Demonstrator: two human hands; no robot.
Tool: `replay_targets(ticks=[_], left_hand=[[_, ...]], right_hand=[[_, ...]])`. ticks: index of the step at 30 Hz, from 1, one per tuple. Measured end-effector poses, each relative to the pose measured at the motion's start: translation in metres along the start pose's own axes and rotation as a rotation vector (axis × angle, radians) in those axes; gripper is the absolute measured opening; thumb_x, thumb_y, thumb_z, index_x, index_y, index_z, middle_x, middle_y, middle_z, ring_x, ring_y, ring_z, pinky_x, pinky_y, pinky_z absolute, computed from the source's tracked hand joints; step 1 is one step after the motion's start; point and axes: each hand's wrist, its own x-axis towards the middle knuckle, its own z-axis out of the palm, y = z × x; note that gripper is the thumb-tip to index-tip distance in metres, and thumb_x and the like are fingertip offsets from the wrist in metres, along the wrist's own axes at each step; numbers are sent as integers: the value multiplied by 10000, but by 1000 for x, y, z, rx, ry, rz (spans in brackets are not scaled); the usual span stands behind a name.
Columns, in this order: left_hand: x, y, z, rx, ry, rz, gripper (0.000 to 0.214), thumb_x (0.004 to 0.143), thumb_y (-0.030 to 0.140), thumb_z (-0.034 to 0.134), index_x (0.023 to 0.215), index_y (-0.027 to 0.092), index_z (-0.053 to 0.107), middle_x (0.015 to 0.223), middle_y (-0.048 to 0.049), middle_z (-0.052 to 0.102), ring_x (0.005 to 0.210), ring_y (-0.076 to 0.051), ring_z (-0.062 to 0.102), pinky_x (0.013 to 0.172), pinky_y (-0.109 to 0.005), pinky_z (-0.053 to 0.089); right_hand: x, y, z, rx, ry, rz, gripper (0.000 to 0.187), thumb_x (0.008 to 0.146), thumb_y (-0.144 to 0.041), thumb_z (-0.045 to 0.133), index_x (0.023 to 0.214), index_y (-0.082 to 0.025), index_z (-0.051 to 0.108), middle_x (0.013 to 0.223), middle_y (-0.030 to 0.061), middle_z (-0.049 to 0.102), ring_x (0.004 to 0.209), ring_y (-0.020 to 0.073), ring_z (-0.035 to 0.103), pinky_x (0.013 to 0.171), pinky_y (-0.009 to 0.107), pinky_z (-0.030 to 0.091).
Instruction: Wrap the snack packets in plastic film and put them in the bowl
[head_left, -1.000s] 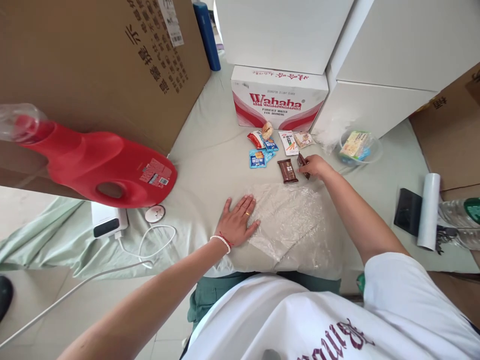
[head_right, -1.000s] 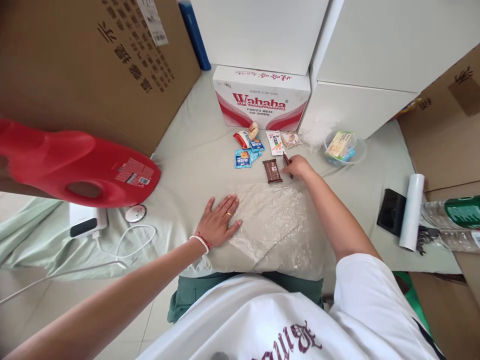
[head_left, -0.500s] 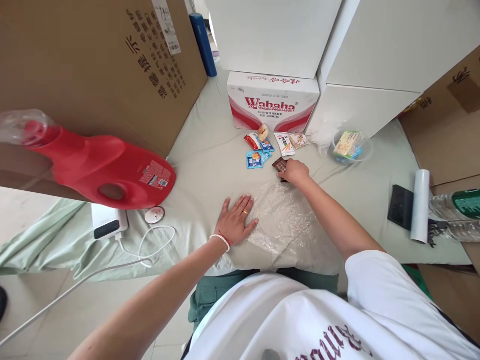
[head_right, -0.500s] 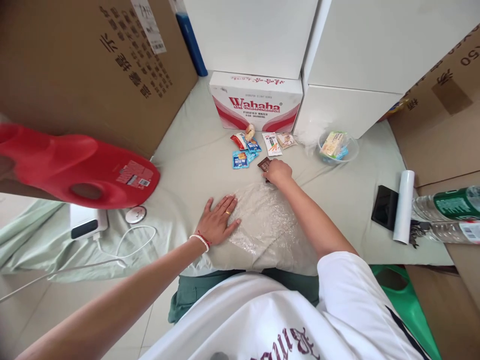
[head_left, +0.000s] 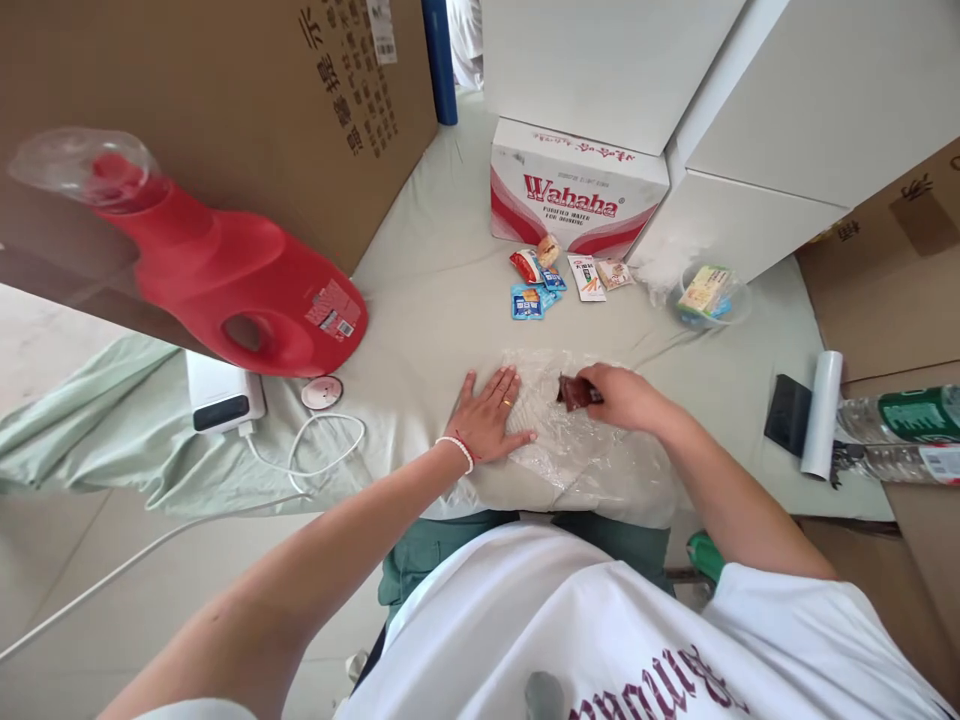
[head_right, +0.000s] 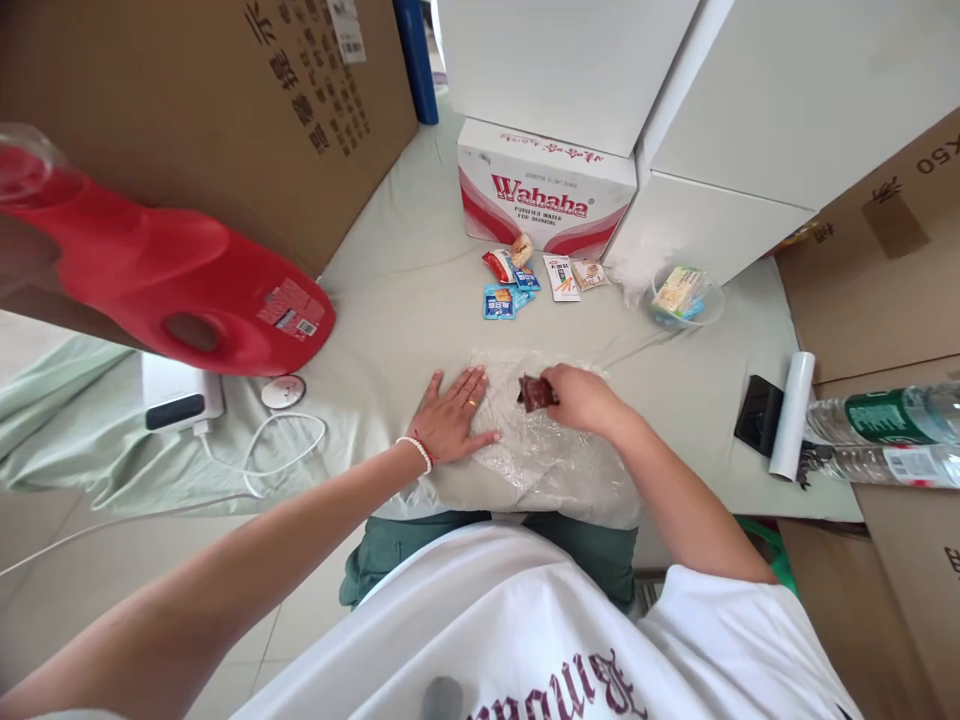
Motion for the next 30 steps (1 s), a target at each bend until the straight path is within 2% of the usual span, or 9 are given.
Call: replay_targets(ticks=[2, 4, 7, 11, 15, 20, 25, 28, 30], left_hand=[[0, 0, 0, 7, -1, 4, 1015, 932, 795, 418, 1679, 134, 232, 1748, -178, 203, 1623, -371, 210, 1293, -662, -33], [0, 0, 0, 13, -2, 4, 1017, 932, 793, 416, 1679, 128, 229, 1748, -179, 202, 1623, -368, 212, 1292, -664, -37], [0, 0, 0, 18, -5, 3, 1008, 939, 790, 404, 1677, 125, 235, 1748, -176, 205, 1620, -367, 219, 1293, -665, -33], [1, 1, 1, 17, -17, 0, 998, 952, 787, 371, 1670, 105, 245, 1748, -181, 196, 1623, -350, 214, 1289, -667, -53], [4, -1, -3, 8, -77, -12, 1058, 924, 813, 402, 1678, 99, 203, 1755, -192, 137, 1631, -350, 178, 1270, -683, -93], [9, -6, -15, 7, -272, 14, 1231, 777, 885, 563, 1700, 202, 117, 1768, -187, 2, 1636, -425, 81, 1211, -770, -88], [12, -11, -20, 38, -370, 52, 1367, 654, 913, 655, 1702, 264, 63, 1760, -195, -100, 1624, -493, 0, 1175, -804, -89], [11, -11, -21, 61, -363, 49, 1382, 648, 914, 661, 1702, 267, 44, 1761, -191, -107, 1620, -504, -10, 1176, -808, -74], [11, -10, -21, 72, -365, 45, 1387, 648, 915, 663, 1701, 266, 35, 1761, -190, -110, 1620, -502, -13, 1177, -810, -65]], right_hand=[[-9, -14, 20, -46, -71, 25, 338, 852, -222, 670, 1188, -196, 692, 1158, 111, 729, 983, 277, 704, 757, 312, 480], [-13, -20, 36, -75, -78, 75, 359, 898, -273, 672, 1246, -186, 678, 1212, 142, 707, 1021, 302, 700, 777, 340, 497], [-17, -17, 45, -73, 19, 106, 387, 943, -404, 679, 1261, -185, 680, 1252, 175, 668, 1115, 345, 651, 817, 390, 523], [-21, -11, 47, -103, 136, 95, 435, 957, -540, 653, 1180, -172, 711, 1179, 196, 669, 1193, 399, 559, 927, 487, 512], [-20, -17, 57, -148, 104, 38, 387, 917, -418, 715, 1221, -181, 688, 1216, 189, 672, 1213, 392, 529, 969, 497, 482], [-23, -9, 61, -152, 27, 54, 345, 883, -198, 624, 1222, -152, 670, 1236, 178, 664, 1188, 361, 534, 938, 449, 457], [-27, 0, 50, -86, 57, 93, 423, 881, -229, 628, 1297, -157, 636, 1286, 164, 632, 1198, 354, 513, 923, 424, 425], [-23, -10, 50, -73, 94, 30, 399, 895, -245, 628, 1286, -163, 637, 1285, 165, 628, 1201, 352, 505, 924, 419, 413], [-18, -18, 54, -89, 73, 3, 366, 903, -216, 611, 1263, -157, 645, 1285, 172, 626, 1210, 355, 500, 930, 425, 407]])
